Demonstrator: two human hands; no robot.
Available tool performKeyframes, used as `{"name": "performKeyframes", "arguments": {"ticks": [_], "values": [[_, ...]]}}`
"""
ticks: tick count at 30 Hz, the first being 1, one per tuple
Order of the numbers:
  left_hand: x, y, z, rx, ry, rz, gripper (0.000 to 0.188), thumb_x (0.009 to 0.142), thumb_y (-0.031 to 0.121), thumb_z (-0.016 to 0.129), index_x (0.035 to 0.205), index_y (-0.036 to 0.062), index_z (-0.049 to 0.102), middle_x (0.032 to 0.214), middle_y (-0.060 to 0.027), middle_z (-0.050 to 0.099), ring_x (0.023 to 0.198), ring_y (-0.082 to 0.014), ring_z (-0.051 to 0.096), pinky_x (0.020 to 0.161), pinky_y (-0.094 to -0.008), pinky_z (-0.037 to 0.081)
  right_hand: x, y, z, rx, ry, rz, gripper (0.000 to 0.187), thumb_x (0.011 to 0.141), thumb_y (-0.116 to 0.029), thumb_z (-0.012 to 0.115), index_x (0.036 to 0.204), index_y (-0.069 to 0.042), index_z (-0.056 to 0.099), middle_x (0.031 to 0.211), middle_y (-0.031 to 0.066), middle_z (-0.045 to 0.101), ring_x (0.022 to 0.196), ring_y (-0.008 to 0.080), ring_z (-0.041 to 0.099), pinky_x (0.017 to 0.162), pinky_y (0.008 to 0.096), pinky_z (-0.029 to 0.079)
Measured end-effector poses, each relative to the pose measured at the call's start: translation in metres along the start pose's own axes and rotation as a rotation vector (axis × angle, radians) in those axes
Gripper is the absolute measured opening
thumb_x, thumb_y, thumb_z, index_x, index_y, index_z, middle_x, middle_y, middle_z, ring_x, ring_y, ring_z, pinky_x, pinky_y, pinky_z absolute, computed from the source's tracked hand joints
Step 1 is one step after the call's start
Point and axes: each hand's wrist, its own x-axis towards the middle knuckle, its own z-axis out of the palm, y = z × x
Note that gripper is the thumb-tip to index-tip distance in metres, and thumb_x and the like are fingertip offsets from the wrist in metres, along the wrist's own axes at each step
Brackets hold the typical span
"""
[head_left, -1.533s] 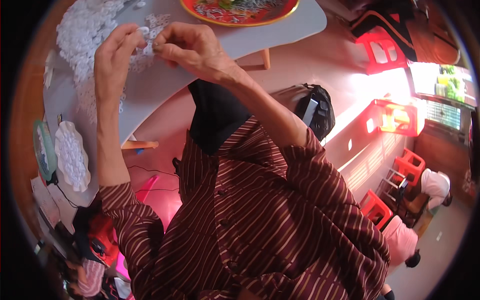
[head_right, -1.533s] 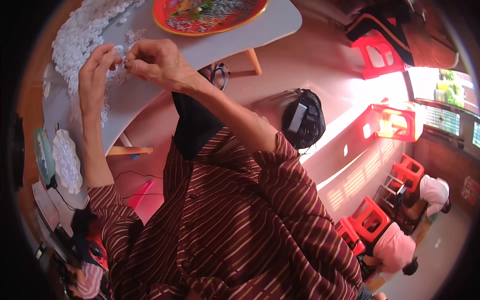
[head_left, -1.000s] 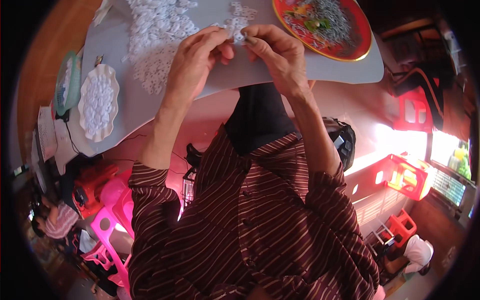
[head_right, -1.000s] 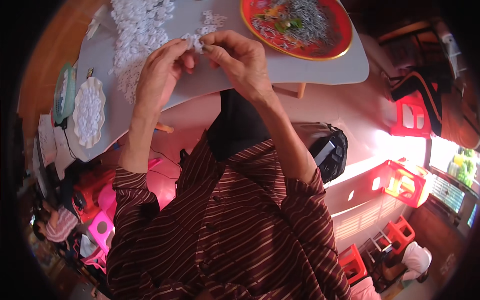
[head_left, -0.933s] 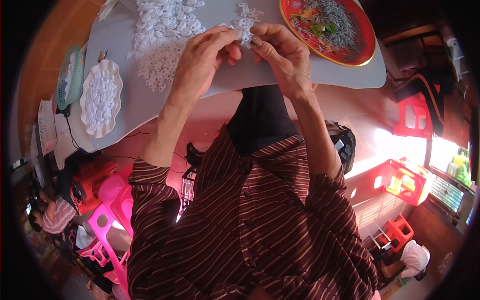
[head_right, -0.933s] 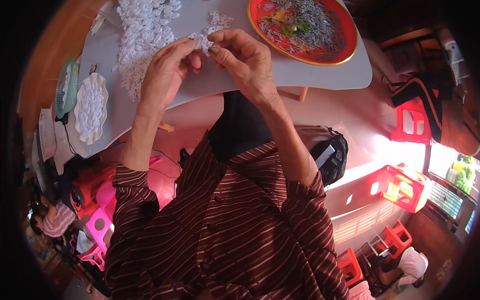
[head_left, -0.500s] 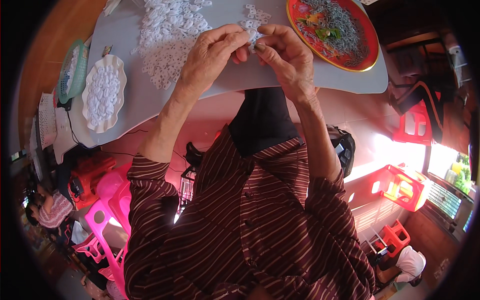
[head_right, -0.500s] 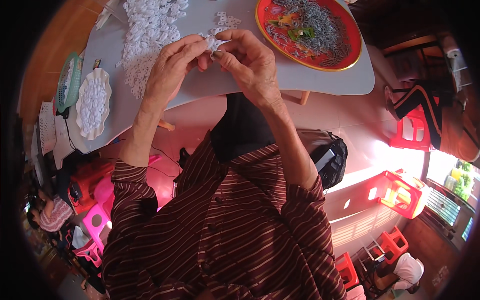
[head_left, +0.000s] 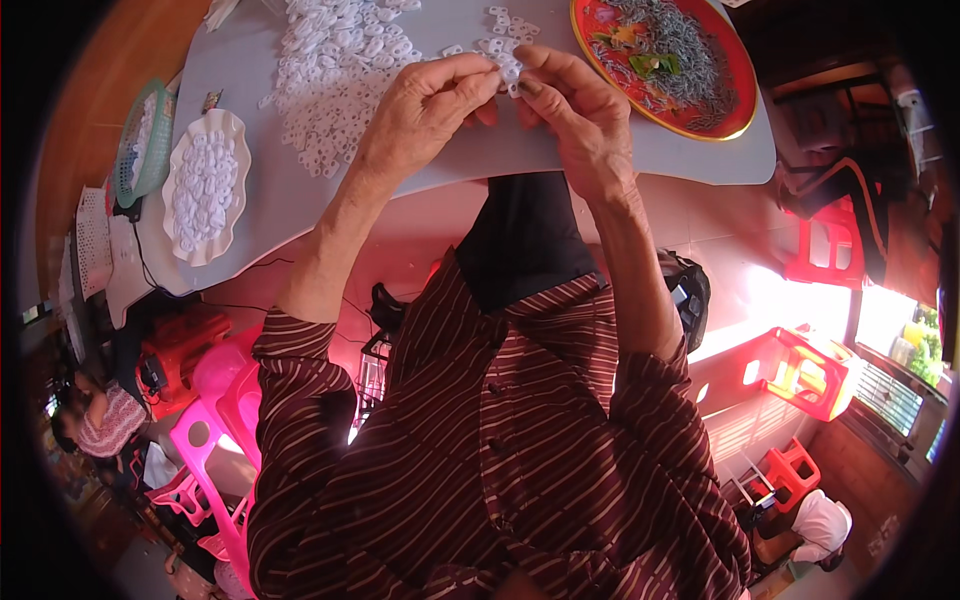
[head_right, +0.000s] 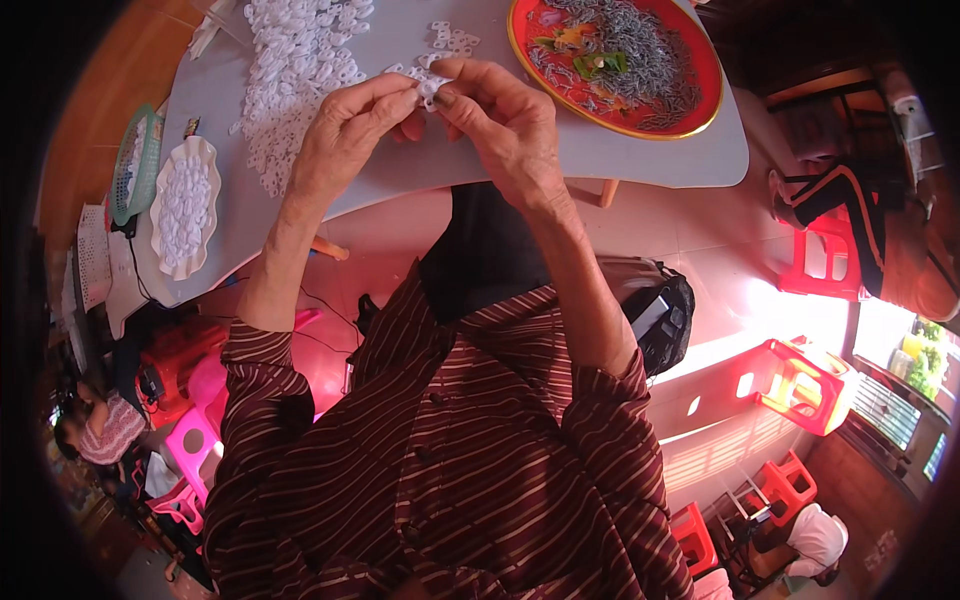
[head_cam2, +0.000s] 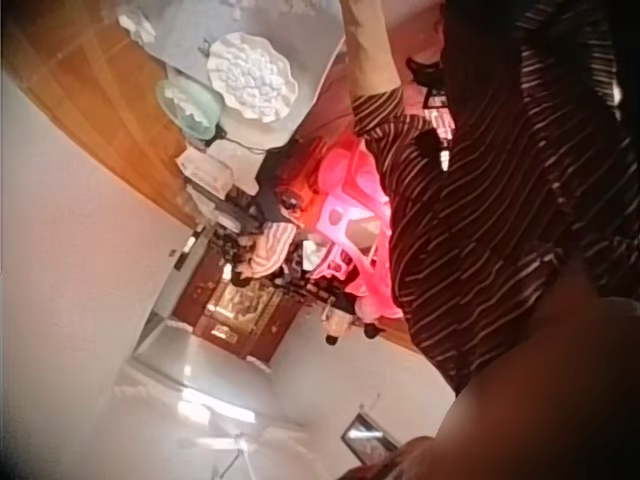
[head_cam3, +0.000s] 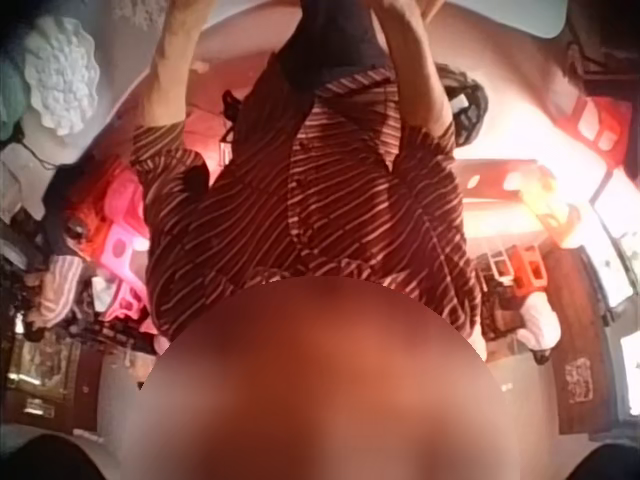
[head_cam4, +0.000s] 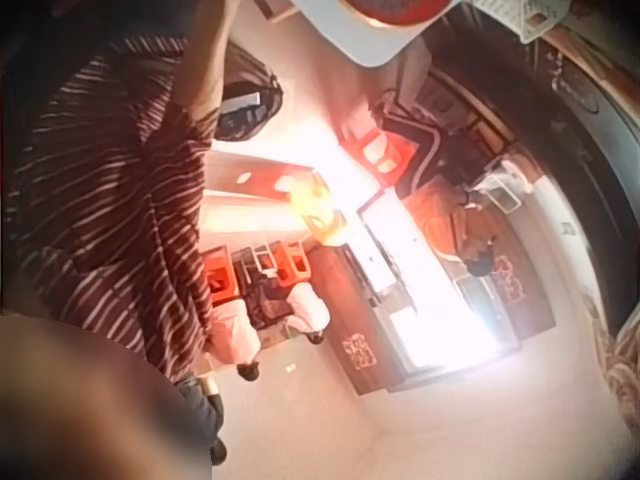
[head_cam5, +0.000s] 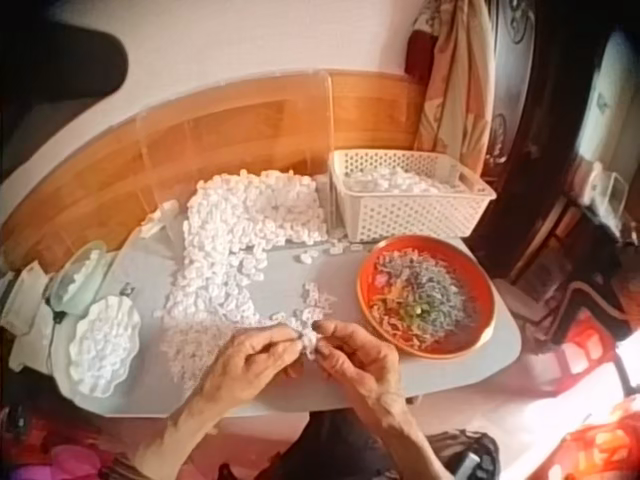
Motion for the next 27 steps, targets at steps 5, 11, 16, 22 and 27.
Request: {"name": "performKeyframes", "arguments": {"ticks": [5,11,16,22,27], "values": [[-0.003,-0.004,0.01,-0.15,0.089,-0.017,0.02,0.09,0.016,0.053,0.101,0.0026,0.063,0.075,-0.0025,0.063,0.069,-0.0075,0.056,0.065,-0.0229,0.046,-0.002,0.002,0.0,0.008,-0.04,-0.029,0.019,0.086,-0.007,0.062,0.103,0.001,0.063,0.084,0.0007,0.063,0.07,0.0052,0.052,0.064,0.0189,0.044],[-0.002,0.0,0.016,-0.365,0.13,-0.147,0.02,0.088,0.01,0.051,0.102,-0.0002,0.061,0.083,-0.0029,0.061,0.073,-0.0088,0.056,0.068,-0.0229,0.045,-0.001,0.0,0.001,-0.028,-0.062,-0.042,0.016,0.088,-0.008,0.06,0.101,0.0,0.064,0.083,-0.0009,0.062,0.07,0.0047,0.05,0.065,0.019,0.044],[-0.002,-0.001,0.018,-0.383,0.161,-0.121,0.015,0.087,0.008,0.051,0.096,-0.0011,0.058,0.083,-0.0006,0.057,0.073,-0.0083,0.052,0.068,-0.0223,0.042,-0.002,0.001,-0.002,-0.035,-0.037,-0.026,0.015,0.088,-0.008,0.06,0.1,-0.001,0.064,0.082,-0.0012,0.061,0.07,0.0051,0.05,0.065,0.0193,0.044],[-0.001,-0.003,0.016,-0.394,0.184,0.026,0.007,0.086,0.01,0.055,0.088,0.0029,0.056,0.07,0.0016,0.055,0.065,-0.0057,0.052,0.064,-0.0204,0.043,-0.001,0.004,0.0,0.0,-0.004,-0.049,0.019,0.088,-0.008,0.06,0.105,0.0,0.061,0.084,0.0008,0.062,0.07,0.0057,0.052,0.064,0.0197,0.045],[0.0,0.002,0.014,-0.282,0.14,0.025,0.013,0.087,0.01,0.053,0.097,0.0015,0.052,0.069,0.0001,0.055,0.067,-0.0067,0.052,0.065,-0.0208,0.043,0.0,0.002,-0.001,0.025,-0.022,-0.042,0.021,0.087,-0.007,0.061,0.106,0.001,0.059,0.086,0.0022,0.063,0.075,0.0062,0.055,0.063,0.0204,0.046]]}}
